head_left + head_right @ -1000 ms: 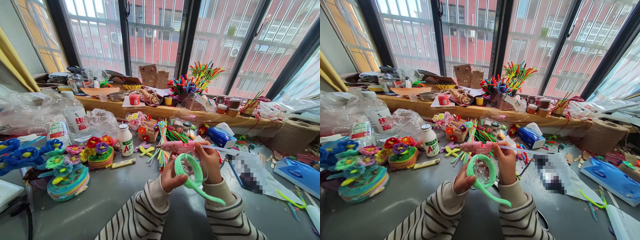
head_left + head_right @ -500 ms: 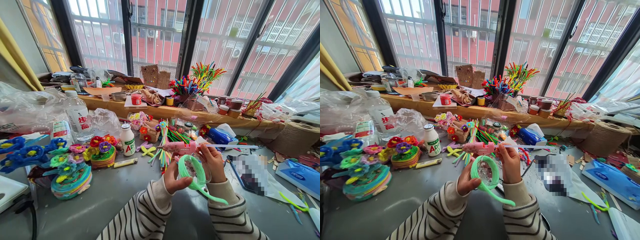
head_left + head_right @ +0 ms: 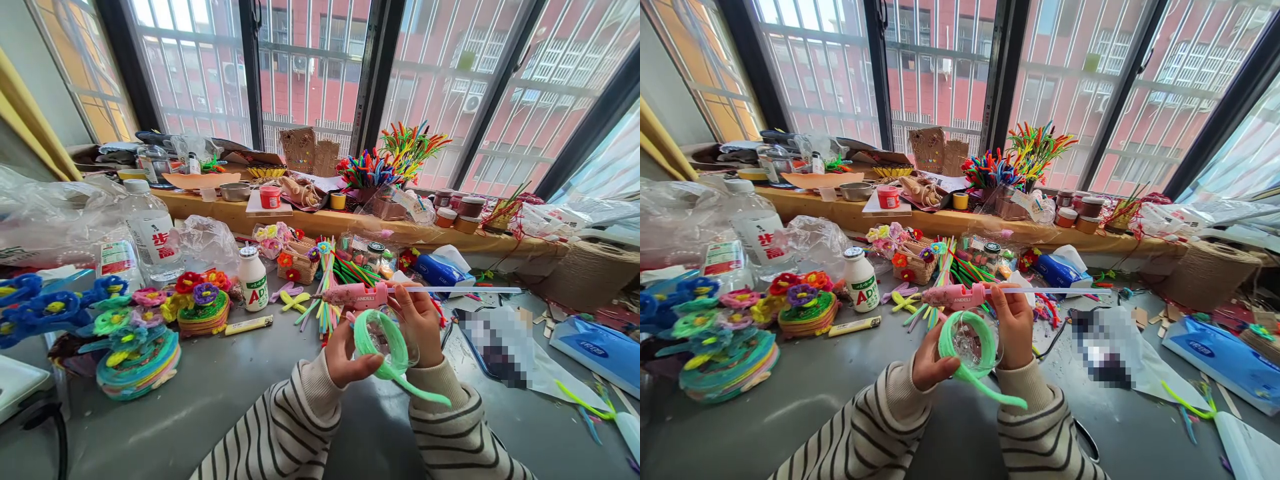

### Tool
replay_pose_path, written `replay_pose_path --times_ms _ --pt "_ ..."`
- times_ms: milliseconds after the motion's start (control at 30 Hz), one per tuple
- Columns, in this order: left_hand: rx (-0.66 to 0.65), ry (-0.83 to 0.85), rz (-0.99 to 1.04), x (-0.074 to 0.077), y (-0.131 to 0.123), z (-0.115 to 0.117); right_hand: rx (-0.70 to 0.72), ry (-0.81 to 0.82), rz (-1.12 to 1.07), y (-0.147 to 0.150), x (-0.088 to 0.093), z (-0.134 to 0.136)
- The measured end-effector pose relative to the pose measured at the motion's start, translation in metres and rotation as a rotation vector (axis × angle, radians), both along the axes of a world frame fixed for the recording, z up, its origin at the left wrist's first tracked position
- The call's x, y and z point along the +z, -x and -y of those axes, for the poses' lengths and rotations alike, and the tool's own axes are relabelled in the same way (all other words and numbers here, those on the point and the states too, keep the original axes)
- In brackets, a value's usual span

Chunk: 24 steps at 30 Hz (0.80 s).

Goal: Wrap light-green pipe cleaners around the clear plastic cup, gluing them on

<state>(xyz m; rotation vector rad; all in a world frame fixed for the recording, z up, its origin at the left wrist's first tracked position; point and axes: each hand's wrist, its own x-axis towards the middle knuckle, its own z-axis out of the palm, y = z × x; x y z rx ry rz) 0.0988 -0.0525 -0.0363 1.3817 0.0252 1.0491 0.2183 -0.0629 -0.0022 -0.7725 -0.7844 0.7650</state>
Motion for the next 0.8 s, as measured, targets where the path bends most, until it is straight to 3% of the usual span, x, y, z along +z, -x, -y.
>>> replay_pose_path --times_ms 600,800 --pt "-0.018 0.027 0.0 -0.0002 0.0005 0.0016 -0.058 0.058 0.064 0.0013 -0.0029 -0.0001" --pt "-0.019 0.037 -0.019 0.0031 0.001 0.0001 0.102 0.183 0.103 -0.0001 0.003 0.0068"
